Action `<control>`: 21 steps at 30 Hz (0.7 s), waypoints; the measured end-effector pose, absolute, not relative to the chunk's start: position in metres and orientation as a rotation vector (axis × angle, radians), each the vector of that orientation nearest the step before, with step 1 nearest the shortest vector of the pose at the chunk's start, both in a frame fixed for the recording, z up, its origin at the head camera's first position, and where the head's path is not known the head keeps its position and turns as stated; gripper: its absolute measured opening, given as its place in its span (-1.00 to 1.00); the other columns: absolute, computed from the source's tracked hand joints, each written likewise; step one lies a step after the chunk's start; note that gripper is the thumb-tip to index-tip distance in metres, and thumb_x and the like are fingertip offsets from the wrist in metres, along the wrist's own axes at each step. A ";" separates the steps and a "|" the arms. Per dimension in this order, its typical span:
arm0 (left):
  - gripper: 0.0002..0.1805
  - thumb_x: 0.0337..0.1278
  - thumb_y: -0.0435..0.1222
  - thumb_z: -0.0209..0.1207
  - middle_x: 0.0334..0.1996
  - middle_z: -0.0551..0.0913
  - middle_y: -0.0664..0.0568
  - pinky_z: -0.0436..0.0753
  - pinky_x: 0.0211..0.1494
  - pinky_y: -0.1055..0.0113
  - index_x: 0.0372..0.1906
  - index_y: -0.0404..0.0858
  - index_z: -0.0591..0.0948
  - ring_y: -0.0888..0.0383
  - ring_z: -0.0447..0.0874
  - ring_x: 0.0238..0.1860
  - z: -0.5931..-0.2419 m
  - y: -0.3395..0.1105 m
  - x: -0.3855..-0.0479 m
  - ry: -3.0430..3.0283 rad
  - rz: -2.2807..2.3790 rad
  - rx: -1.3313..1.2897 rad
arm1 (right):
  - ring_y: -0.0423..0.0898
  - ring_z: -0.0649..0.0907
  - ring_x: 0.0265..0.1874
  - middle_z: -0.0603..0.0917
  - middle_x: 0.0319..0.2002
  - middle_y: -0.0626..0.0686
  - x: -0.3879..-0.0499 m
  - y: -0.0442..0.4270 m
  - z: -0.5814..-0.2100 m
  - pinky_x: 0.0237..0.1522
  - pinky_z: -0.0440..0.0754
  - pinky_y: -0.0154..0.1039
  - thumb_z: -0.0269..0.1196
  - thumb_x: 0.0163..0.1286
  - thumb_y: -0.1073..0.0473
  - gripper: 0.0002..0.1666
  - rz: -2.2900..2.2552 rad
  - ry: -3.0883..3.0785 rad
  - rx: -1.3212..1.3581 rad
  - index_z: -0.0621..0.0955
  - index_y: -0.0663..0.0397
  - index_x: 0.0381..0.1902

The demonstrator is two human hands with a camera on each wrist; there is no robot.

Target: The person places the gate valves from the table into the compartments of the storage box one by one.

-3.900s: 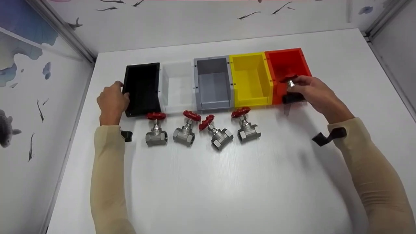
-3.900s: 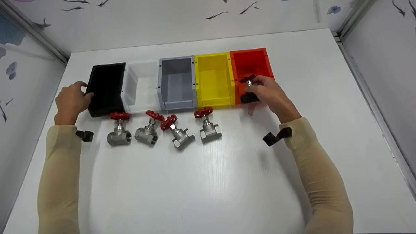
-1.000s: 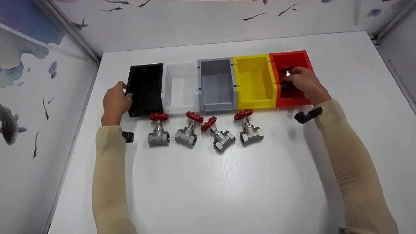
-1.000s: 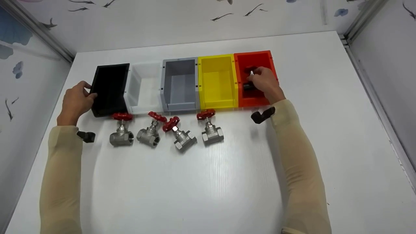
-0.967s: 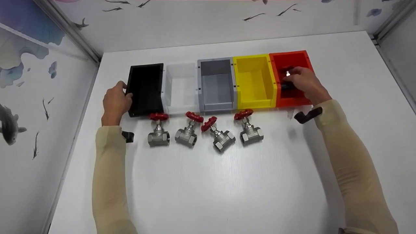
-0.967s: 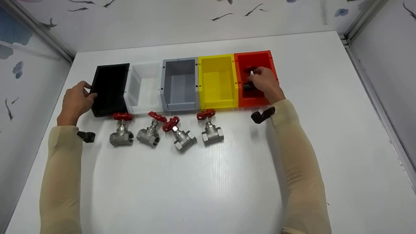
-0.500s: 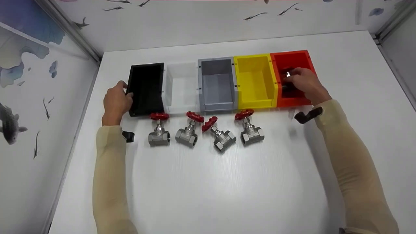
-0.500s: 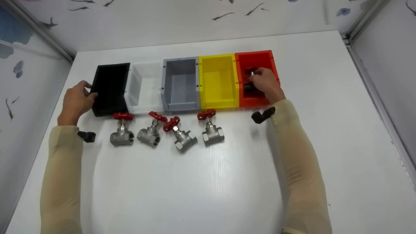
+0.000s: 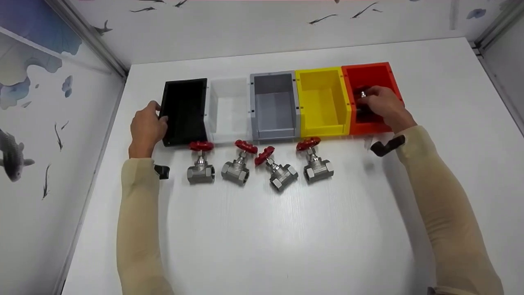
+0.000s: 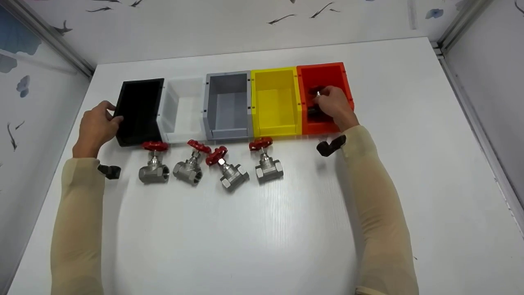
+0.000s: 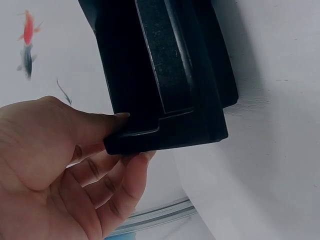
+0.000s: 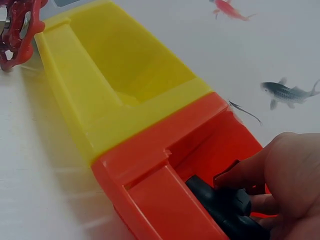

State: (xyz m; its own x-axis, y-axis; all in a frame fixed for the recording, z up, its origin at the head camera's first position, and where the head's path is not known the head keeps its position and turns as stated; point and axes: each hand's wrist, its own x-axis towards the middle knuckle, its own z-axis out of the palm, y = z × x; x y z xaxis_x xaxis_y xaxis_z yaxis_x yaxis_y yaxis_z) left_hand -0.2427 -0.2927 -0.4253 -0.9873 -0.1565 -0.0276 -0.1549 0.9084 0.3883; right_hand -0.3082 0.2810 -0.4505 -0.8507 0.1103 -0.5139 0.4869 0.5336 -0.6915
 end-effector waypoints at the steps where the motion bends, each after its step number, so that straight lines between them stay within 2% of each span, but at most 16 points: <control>1: -0.61 0.42 -0.32 0.06 -0.11 0.64 -0.44 0.53 -0.10 -0.13 0.21 -0.45 0.43 -0.33 0.63 -0.14 -0.425 -0.293 -0.243 -3.064 -0.622 0.251 | 0.06 0.37 0.20 0.39 0.28 0.04 -0.308 0.281 -0.451 0.37 0.33 0.05 0.15 0.47 -0.11 -0.36 -1.249 2.367 0.488 0.33 -0.05 0.41; 13: -0.60 0.42 -0.31 0.06 0.01 0.60 -0.48 0.52 -0.03 -0.16 0.22 -0.45 0.41 -0.35 0.60 -0.08 -0.425 -0.293 -0.243 -3.084 -0.629 0.283 | 0.02 0.40 0.15 0.43 0.18 0.00 -0.308 0.281 -0.454 0.32 0.40 -0.01 0.18 0.45 -0.09 -0.43 -1.253 2.368 0.476 0.37 -0.04 0.32; 21: -0.60 0.42 -0.31 0.06 0.02 0.59 -0.48 0.51 -0.02 -0.16 0.22 -0.44 0.41 -0.35 0.60 -0.07 -0.425 -0.293 -0.243 -3.078 -0.645 0.287 | 0.04 0.38 0.19 0.40 0.25 0.03 -0.309 0.280 -0.454 0.33 0.39 0.01 0.18 0.46 -0.04 -0.39 -1.233 2.382 0.464 0.35 -0.02 0.37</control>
